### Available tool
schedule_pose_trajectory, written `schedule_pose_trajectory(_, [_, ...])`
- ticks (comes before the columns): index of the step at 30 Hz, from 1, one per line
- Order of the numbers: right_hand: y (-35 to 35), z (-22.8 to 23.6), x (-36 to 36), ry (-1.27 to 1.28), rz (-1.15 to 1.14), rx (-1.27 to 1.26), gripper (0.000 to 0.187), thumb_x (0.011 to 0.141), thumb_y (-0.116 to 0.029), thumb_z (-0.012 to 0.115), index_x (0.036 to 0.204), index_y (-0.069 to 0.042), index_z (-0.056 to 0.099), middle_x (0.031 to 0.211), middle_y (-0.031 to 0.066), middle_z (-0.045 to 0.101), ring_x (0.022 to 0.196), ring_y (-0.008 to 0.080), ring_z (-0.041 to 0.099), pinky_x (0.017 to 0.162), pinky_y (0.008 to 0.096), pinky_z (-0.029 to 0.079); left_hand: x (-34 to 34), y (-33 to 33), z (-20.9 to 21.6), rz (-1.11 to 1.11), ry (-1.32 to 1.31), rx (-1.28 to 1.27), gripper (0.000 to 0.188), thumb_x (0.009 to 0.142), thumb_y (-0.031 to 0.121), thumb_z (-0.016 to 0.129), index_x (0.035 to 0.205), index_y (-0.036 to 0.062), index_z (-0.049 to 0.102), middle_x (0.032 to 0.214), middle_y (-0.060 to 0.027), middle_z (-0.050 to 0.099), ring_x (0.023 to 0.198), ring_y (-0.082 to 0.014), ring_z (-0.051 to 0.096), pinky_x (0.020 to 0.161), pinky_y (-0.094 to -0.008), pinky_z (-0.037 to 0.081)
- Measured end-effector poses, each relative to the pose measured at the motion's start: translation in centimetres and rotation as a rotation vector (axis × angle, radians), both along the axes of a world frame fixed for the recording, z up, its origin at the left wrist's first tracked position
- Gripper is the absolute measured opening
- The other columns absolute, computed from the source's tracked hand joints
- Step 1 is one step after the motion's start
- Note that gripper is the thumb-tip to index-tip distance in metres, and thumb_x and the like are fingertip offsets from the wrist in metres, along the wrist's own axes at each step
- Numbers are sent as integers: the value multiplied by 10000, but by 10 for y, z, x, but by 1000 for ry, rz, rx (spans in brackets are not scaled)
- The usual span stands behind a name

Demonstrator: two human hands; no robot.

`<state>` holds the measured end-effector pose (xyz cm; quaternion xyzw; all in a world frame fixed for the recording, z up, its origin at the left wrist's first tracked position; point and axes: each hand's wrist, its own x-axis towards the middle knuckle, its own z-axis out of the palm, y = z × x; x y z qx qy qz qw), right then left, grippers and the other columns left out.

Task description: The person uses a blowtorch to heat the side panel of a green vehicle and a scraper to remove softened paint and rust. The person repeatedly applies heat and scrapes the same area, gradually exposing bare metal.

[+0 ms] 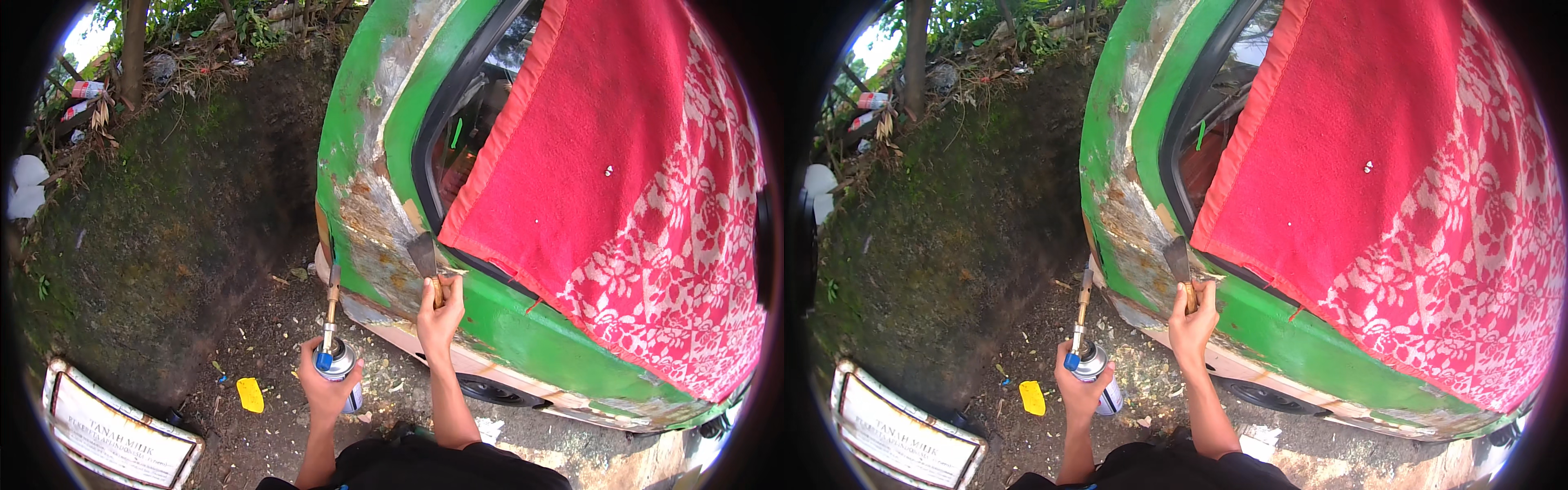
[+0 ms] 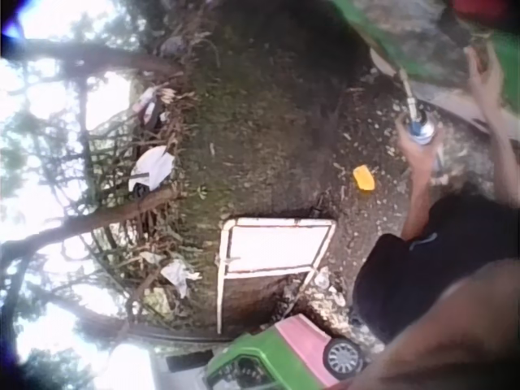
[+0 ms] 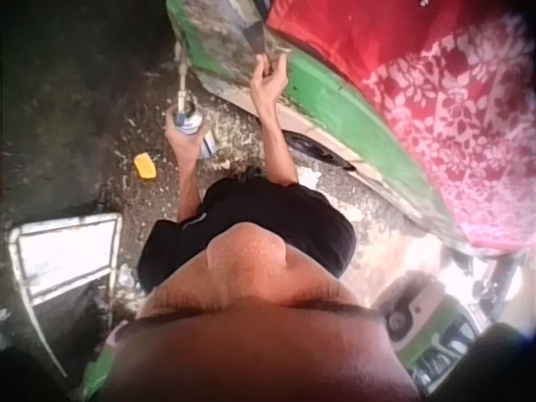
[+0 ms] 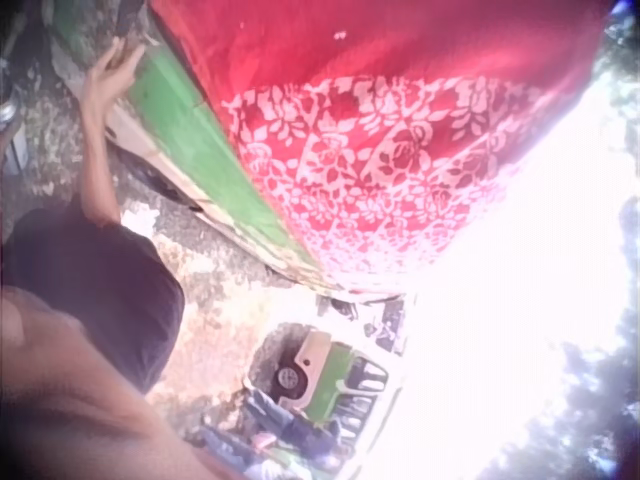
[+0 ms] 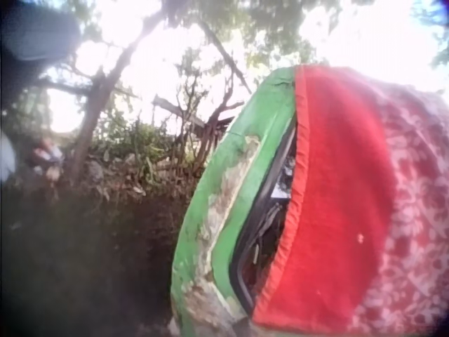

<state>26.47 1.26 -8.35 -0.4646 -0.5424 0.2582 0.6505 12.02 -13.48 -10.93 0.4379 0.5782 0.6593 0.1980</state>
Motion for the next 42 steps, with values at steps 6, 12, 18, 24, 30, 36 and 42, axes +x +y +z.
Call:
schedule_pose_trajectory(6, [0,-5,-9,34,-17,83,172,982,-43,649,986,1,482,741,48,583,693,64,488,596,241,405,-2,0,-2,-11,-2,-25,548,747,104,880,1156,19,526,941,-36,640,854,-107,626,785,-285,522])
schedule_pose_trajectory(12, [1,0,-12,48,21,-25,171,989,-52,631,978,14,474,728,74,590,666,73,462,574,276,385,-5,1,-7,2,50,-14,552,746,101,881,1162,16,528,952,-42,645,863,-108,627,786,-287,524])
schedule_pose_trajectory(18, [-3,-10,-9,63,24,-43,171,1003,-50,624,975,-5,461,701,13,539,646,50,396,550,253,323,-8,3,-15,7,14,-3,586,713,130,902,1155,-1,541,909,-57,660,824,-133,642,767,-307,529])
schedule_pose_trajectory(24, [0,-2,-15,71,29,-12,165,995,-44,630,989,4,472,744,49,575,681,57,428,574,260,356,-9,0,-1,-18,-44,-6,555,746,86,876,1168,16,523,922,-28,640,829,-104,633,773,-279,525])
schedule_pose_trajectory(30, [14,6,-19,86,39,23,179,986,-39,633,990,21,464,758,80,603,710,65,464,604,247,394,-13,0,2,20,-10,28,579,718,94,888,1159,-8,526,898,-71,679,832,-133,671,766,-306,547])
schedule_pose_trajectory(36, [13,-21,-16,184,88,10,190,997,-50,630,980,6,449,777,54,557,706,67,449,598,258,384,-18,-1,-5,56,13,31,586,714,92,888,1165,-10,529,905,-72,680,818,-131,662,762,-307,546])
schedule_pose_trajectory(42, [15,-43,-18,333,177,9,189,1012,-64,620,988,-17,438,800,23,533,689,51,404,561,239,333,-15,3,-6,46,-38,1,610,700,114,899,1171,-9,531,903,-70,677,825,-131,660,770,-312,545])
